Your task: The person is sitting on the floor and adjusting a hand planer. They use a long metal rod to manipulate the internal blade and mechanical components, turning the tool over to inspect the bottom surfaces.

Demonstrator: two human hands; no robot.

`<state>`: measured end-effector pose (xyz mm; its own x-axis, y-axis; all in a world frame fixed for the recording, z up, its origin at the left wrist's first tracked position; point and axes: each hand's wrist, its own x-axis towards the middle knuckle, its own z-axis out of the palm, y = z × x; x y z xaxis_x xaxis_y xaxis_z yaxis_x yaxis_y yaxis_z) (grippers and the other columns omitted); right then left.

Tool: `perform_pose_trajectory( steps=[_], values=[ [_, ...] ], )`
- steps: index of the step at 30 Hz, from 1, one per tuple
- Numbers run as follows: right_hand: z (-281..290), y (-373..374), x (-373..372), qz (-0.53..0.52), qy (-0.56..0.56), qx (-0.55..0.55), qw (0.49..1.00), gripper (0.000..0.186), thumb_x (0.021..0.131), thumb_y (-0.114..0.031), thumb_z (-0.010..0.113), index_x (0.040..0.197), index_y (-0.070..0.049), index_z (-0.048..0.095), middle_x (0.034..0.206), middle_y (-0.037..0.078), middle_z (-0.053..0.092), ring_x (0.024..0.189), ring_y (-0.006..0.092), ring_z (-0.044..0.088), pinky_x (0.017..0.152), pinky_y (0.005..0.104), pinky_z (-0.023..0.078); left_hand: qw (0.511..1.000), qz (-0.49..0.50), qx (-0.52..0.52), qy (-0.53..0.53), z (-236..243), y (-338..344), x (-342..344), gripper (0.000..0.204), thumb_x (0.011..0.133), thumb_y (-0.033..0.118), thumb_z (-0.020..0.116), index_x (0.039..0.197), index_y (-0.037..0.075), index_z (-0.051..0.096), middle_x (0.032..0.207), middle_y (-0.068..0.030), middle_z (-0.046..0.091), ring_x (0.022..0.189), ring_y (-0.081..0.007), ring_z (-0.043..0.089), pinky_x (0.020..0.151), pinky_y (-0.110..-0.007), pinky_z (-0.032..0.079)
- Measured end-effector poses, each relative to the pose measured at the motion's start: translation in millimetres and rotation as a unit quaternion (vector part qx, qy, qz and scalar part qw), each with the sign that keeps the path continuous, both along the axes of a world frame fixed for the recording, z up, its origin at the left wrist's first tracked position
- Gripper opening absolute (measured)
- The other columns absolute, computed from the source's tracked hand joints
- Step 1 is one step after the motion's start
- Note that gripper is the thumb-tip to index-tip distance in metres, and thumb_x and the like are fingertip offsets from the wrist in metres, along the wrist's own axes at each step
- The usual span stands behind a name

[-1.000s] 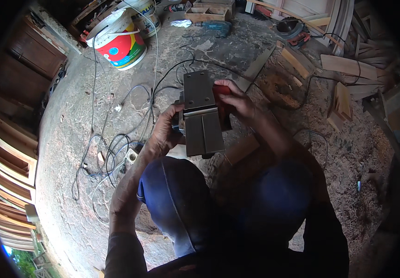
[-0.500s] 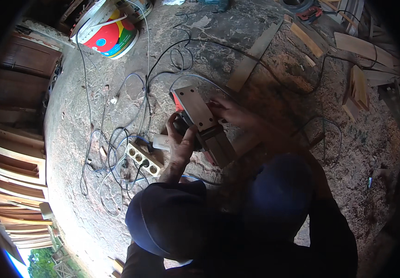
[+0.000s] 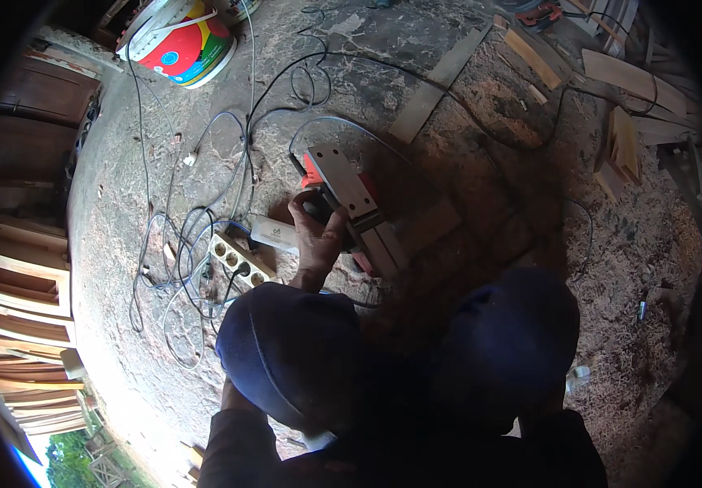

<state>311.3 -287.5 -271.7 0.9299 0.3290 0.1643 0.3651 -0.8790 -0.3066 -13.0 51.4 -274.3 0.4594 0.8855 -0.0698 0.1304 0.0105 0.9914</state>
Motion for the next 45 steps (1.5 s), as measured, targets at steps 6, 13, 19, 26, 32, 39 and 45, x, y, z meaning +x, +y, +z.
perform_pose_trajectory(
  steps=[6,13,19,26,32,39,45],
  values=[
    [-21.0,-21.2,31.4,-0.09,0.137,0.043,0.985,0.027,0.099,-0.028,0.062,0.108,-0.002,0.065,0.079,0.001,0.058,0.071,0.0149,0.058,0.067,0.0316,0.049,0.998,-0.029,-0.054,0.017,18.4,-2.3,-5.3,0.069,0.086,0.02,0.078,0.135,0.005,0.032,0.121,-0.0181,0.049,0.113,-0.0247,0.053,0.095,-0.042,0.048],
    [-17.9,-12.8,55.5,-0.145,0.269,0.231,0.924,0.026,0.1,-0.028,0.062,0.1,-0.003,0.065,0.073,-0.001,0.053,0.065,0.013,0.054,0.061,0.0312,0.046,0.898,-0.184,0.342,0.208,58.9,-9.5,-29.9,0.08,0.076,0.037,0.087,0.139,0.011,0.044,0.144,-0.0257,0.044,0.144,-0.0445,0.032,0.116,-0.053,0.034],
    [22.7,8.5,65.5,-0.151,0.366,0.405,0.824,0.026,0.1,-0.029,0.062,0.094,-0.003,0.065,0.067,-0.003,0.048,0.06,0.0113,0.05,0.057,0.0309,0.043,0.788,-0.31,0.513,0.142,39.8,25.7,-39.9,0.066,0.068,0.037,0.088,0.125,0.02,0.06,0.14,-0.0095,0.05,0.139,-0.0396,0.038,0.113,-0.059,0.032],
    [156.6,99.2,48.1,0.214,0.065,0.192,0.956,0.03,0.102,-0.028,0.061,0.085,-0.003,0.063,0.066,-0.005,0.042,0.06,0.0057,0.038,0.054,0.0279,0.031,0.789,-0.229,0.554,0.134,34.7,6.0,-27.0,0.062,0.066,0.042,0.087,0.12,0.026,0.063,0.126,-0.0036,0.055,0.125,-0.0308,0.047,0.104,-0.054,0.031],
    [247.4,182.3,-2.4,0.301,0.056,0.163,0.938,0.039,0.104,-0.037,0.056,0.091,-0.002,0.066,0.068,0.0,0.054,0.061,0.0079,0.047,0.056,0.0289,0.038,0.832,-0.152,0.521,0.117,8.4,-15.1,-3.6,0.056,0.064,0.051,0.084,0.112,0.031,0.066,0.12,0.0011,0.057,0.117,-0.0271,0.052,0.097,-0.054,0.035],
    [261.3,251.2,-1.5,0.431,-0.018,0.004,0.902,0.049,0.106,-0.045,0.048,0.088,-0.004,0.066,0.065,0.004,0.05,0.059,0.0164,0.049,0.058,0.0379,0.04,0.831,-0.137,0.53,0.101,14.6,-18.1,-0.9,0.044,0.058,0.04,0.089,0.096,0.032,0.069,0.112,0.0041,0.056,0.109,-0.0258,0.053,0.092,-0.049,0.033],
    [253.2,291.1,-8.4,0.466,-0.015,-0.047,0.883,0.056,0.105,-0.049,0.047,0.082,-0.002,0.066,0.06,0.008,0.047,0.055,0.0204,0.05,0.058,0.0409,0.04,0.841,-0.136,0.516,0.088,17.6,-20.3,-0.6,0.038,0.059,0.037,0.088,0.093,0.032,0.07,0.11,0.0052,0.057,0.108,-0.0246,0.054,0.092,-0.048,0.032]
  ],
)
